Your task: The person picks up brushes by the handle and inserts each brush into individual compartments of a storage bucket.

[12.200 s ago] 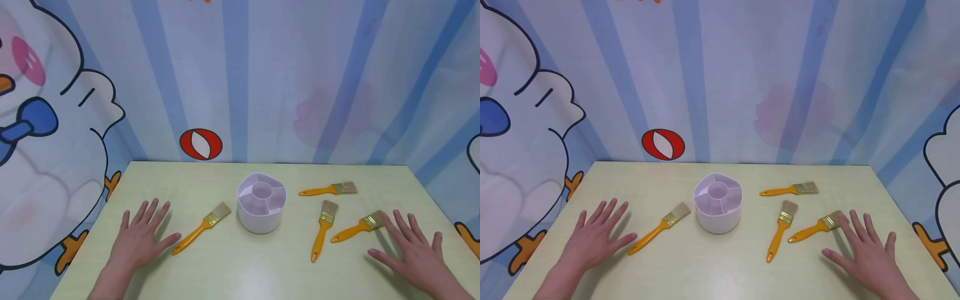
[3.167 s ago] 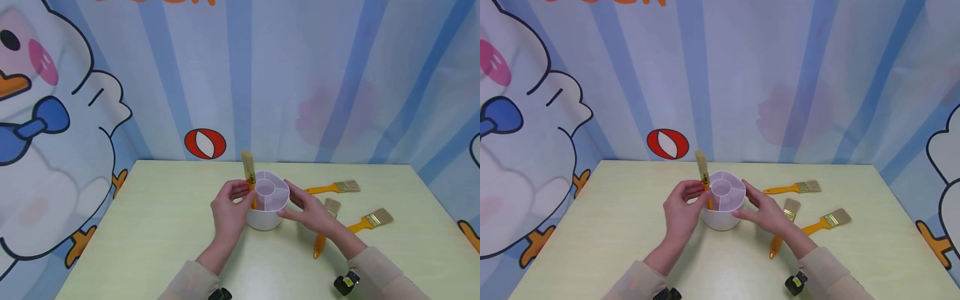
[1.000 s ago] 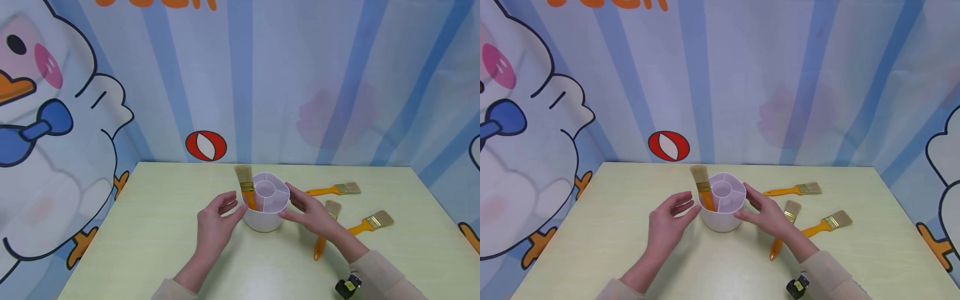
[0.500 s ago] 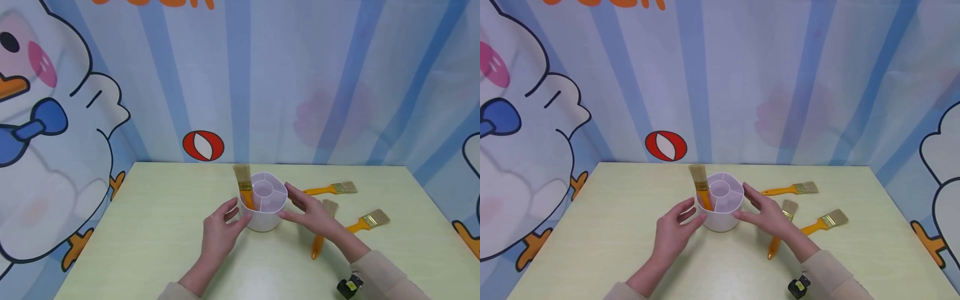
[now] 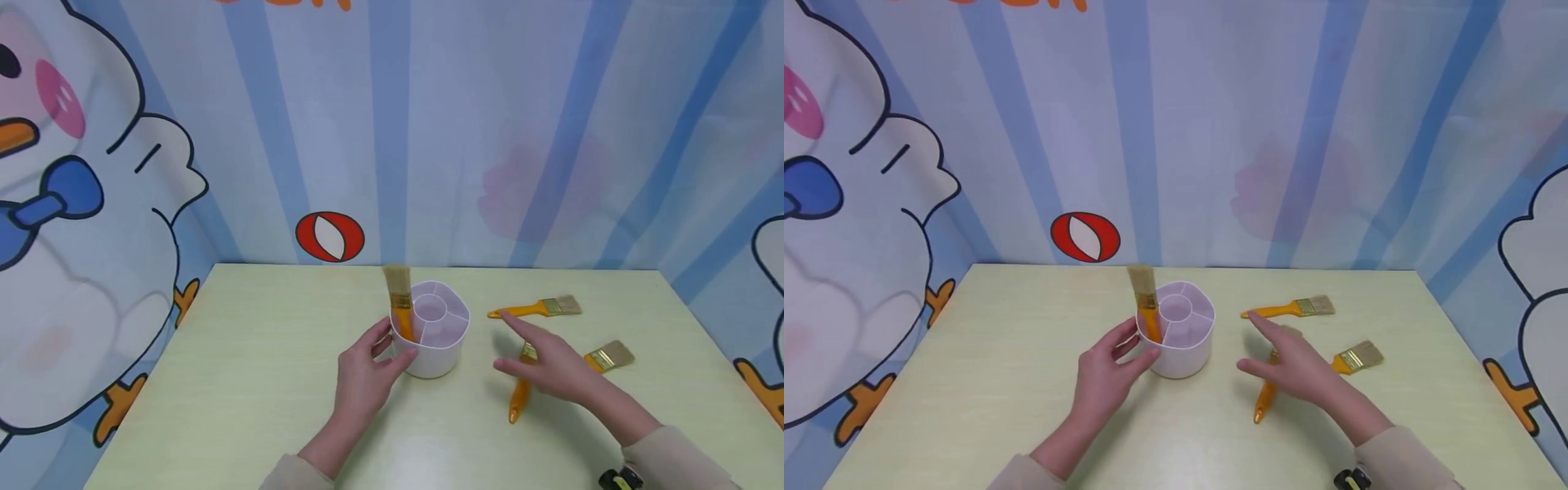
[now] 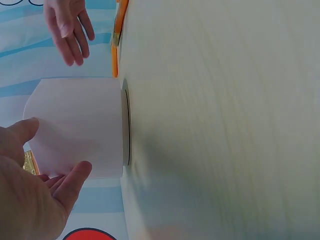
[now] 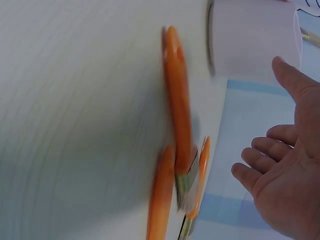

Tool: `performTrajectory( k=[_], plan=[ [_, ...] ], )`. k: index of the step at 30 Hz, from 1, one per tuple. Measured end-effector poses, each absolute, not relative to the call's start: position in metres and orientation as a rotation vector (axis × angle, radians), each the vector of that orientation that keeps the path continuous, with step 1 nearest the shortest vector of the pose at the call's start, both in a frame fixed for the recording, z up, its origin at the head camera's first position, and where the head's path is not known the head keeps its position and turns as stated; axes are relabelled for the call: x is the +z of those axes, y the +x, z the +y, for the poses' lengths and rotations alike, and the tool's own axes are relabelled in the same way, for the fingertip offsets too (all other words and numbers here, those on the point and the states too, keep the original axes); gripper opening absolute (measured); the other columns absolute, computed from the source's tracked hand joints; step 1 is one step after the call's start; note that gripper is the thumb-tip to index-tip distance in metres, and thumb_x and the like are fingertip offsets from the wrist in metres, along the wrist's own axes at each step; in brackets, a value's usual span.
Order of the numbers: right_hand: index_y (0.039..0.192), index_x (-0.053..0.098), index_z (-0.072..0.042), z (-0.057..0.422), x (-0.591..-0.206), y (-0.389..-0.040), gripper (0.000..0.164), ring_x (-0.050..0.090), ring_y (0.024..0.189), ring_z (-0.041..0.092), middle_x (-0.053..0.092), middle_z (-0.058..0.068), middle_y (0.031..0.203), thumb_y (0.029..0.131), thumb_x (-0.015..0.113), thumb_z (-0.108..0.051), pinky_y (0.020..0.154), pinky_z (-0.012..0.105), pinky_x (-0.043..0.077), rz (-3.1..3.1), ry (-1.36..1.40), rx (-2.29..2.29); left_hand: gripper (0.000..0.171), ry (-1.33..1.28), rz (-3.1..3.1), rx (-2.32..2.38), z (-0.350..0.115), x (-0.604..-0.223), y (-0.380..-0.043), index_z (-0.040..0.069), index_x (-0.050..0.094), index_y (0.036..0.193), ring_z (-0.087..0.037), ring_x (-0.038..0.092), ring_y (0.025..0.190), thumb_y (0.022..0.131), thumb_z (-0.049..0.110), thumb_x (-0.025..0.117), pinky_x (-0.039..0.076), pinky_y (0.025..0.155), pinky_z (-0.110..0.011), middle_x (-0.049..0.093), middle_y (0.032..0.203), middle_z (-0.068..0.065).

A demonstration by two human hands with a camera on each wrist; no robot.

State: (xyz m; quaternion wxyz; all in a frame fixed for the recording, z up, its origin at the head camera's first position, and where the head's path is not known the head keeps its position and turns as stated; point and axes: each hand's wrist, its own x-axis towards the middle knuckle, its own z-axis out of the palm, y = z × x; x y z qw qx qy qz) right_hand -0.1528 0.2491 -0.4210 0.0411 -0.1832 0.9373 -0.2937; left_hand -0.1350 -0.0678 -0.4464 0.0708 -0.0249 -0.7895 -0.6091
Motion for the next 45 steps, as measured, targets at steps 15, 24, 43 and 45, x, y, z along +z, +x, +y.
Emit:
performTrajectory(
  k=[15, 24, 43, 45],
  plan=[
    [0.157, 0.043, 0.01, 0.283, -0.432, -0.168, 0.09, 0.042, 0.145, 0.058, 0.038, 0.036, 0.163, 0.099, 0.074, -0.051, 0.113, 0.071, 0.043, 2.979, -0.493, -0.557, 0.071, -0.058, -2.419, -1.783, -0.068, -0.45, -0.139, 0.01, 0.06, 0.152, -0.032, 0.067, 0.132, 0.09, 0.03, 0.09, 0.064, 0.093, -0.044, 0.064, 0.151, -0.01],
    [0.156, 0.04, 0.015, 0.285, -0.433, -0.193, 0.092, 0.042, 0.143, 0.061, 0.034, 0.041, 0.161, 0.101, 0.07, -0.052, 0.111, 0.072, 0.044, 3.009, -0.415, -0.383, 0.072, -0.062, -2.406, -1.791, -0.069, -0.449, -0.14, 0.01, 0.06, 0.152, -0.031, 0.066, 0.133, 0.09, 0.028, 0.09, 0.065, 0.092, -0.043, 0.064, 0.15, -0.009],
    [0.149, 0.045, 0.017, 0.285, -0.448, -0.218, 0.088, 0.04, 0.143, 0.061, 0.037, 0.044, 0.157, 0.103, 0.065, -0.054, 0.114, 0.071, 0.042, 2.978, -0.332, -0.328, 0.072, -0.068, -2.421, -1.79, -0.069, -0.45, -0.14, 0.011, 0.06, 0.152, -0.032, 0.066, 0.133, 0.09, 0.031, 0.09, 0.064, 0.093, -0.044, 0.063, 0.152, -0.009],
    [0.149, 0.047, 0.017, 0.284, -0.449, -0.22, 0.085, 0.042, 0.143, 0.059, 0.039, 0.042, 0.157, 0.104, 0.065, -0.053, 0.115, 0.07, 0.042, 2.984, -0.366, -0.338, 0.072, -0.069, -2.423, -1.788, -0.07, -0.45, -0.14, 0.011, 0.06, 0.152, -0.032, 0.066, 0.133, 0.09, 0.031, 0.09, 0.064, 0.093, -0.044, 0.063, 0.152, -0.008]
  ],
)
